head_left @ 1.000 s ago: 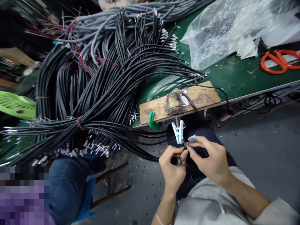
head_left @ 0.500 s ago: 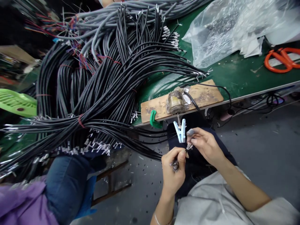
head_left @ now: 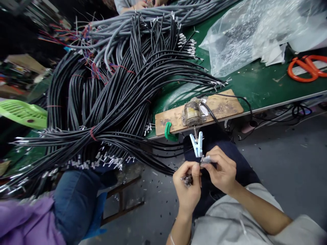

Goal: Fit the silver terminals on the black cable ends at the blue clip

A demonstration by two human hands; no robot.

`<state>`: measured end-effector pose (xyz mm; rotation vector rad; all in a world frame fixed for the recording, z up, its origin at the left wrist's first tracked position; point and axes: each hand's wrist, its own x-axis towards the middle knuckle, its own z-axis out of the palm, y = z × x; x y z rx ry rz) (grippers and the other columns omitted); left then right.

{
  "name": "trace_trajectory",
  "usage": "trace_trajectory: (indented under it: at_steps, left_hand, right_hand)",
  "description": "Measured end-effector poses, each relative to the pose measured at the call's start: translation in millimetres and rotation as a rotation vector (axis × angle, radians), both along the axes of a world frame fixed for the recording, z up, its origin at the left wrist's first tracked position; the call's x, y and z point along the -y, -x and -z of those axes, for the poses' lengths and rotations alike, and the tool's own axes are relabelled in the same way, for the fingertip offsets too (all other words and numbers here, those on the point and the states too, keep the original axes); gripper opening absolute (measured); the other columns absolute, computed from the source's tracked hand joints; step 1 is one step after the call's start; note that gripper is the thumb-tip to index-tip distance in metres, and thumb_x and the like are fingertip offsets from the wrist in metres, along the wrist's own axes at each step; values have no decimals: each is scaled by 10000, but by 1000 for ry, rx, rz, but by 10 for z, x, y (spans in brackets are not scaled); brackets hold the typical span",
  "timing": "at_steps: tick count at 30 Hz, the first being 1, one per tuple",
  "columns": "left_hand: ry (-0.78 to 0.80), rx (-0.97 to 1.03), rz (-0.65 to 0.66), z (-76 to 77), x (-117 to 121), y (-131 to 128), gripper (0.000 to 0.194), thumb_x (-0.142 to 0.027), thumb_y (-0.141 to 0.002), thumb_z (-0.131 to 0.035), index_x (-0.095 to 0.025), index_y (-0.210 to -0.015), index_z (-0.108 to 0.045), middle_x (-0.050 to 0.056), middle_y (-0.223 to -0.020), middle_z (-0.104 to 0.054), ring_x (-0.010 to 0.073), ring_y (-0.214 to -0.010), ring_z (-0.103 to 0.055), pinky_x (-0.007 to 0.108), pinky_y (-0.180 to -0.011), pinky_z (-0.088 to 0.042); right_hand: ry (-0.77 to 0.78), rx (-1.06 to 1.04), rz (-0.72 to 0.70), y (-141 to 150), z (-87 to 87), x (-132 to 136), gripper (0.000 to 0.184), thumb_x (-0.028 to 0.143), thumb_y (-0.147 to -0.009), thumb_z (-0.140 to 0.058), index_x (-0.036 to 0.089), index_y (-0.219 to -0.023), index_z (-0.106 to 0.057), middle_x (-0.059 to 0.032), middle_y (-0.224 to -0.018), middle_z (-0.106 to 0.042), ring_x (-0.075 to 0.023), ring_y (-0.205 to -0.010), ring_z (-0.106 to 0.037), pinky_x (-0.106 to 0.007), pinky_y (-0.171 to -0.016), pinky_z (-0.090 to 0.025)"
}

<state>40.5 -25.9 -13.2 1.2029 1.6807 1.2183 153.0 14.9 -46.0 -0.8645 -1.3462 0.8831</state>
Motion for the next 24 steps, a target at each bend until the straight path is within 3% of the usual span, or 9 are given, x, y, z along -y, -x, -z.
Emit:
trace_trajectory:
  at_steps: [2, 7, 11, 18, 24]
  left_hand:
    - [2, -8, 17, 2, -5, 14, 264, -304, -897, -574, -159, -677, -584, -56, -495, -468, 69, -404, -427, 192, -427, -315]
    - [-21, -72, 74, 47, -39, 37, 195, -272, -850, -637, -155, -693, -632, -32, -552, -527, 94, -471, -500, 213, -485, -368]
    - [-38, -111, 41, 88, -46, 16, 165, -261, -835, -657, -156, -708, -647, -22, -593, -548, 100, -498, -508, 220, -500, -380]
    - [-31, -112, 26, 61, -37, 12, 165, -250, -846, -647, -160, -708, -646, -30, -571, -538, 95, -481, -493, 217, -490, -376]
    - [-44, -125, 41, 74, -33, 25, 122, -235, -838, -654, -160, -742, -668, -21, -612, -564, 104, -513, -527, 220, -511, -392]
  right_hand:
    - [-69, 75, -34, -76, -10, -28, 83, 122, -801, -650, 195, -773, -622, -43, -730, -616, -181, -676, -547, -345, -632, -469]
    - [85, 196, -89, -238, -127, -174, 72, 231, -804, -691, 180, -828, -646, -35, -770, -585, -177, -723, -558, -305, -623, -463]
    - [-5, 348, -68, -218, -227, -184, 99, 152, -875, -588, 154, -789, -636, -39, -733, -571, -166, -718, -540, -305, -674, -465]
    - [-101, 420, -43, -205, -102, -123, 128, 82, -855, -564, 144, -757, -618, -41, -694, -573, -157, -665, -518, -325, -679, -474]
    - [11, 337, 32, -252, -116, -157, 77, 119, -820, -637, 154, -751, -633, -31, -687, -595, -151, -659, -542, -303, -636, -465]
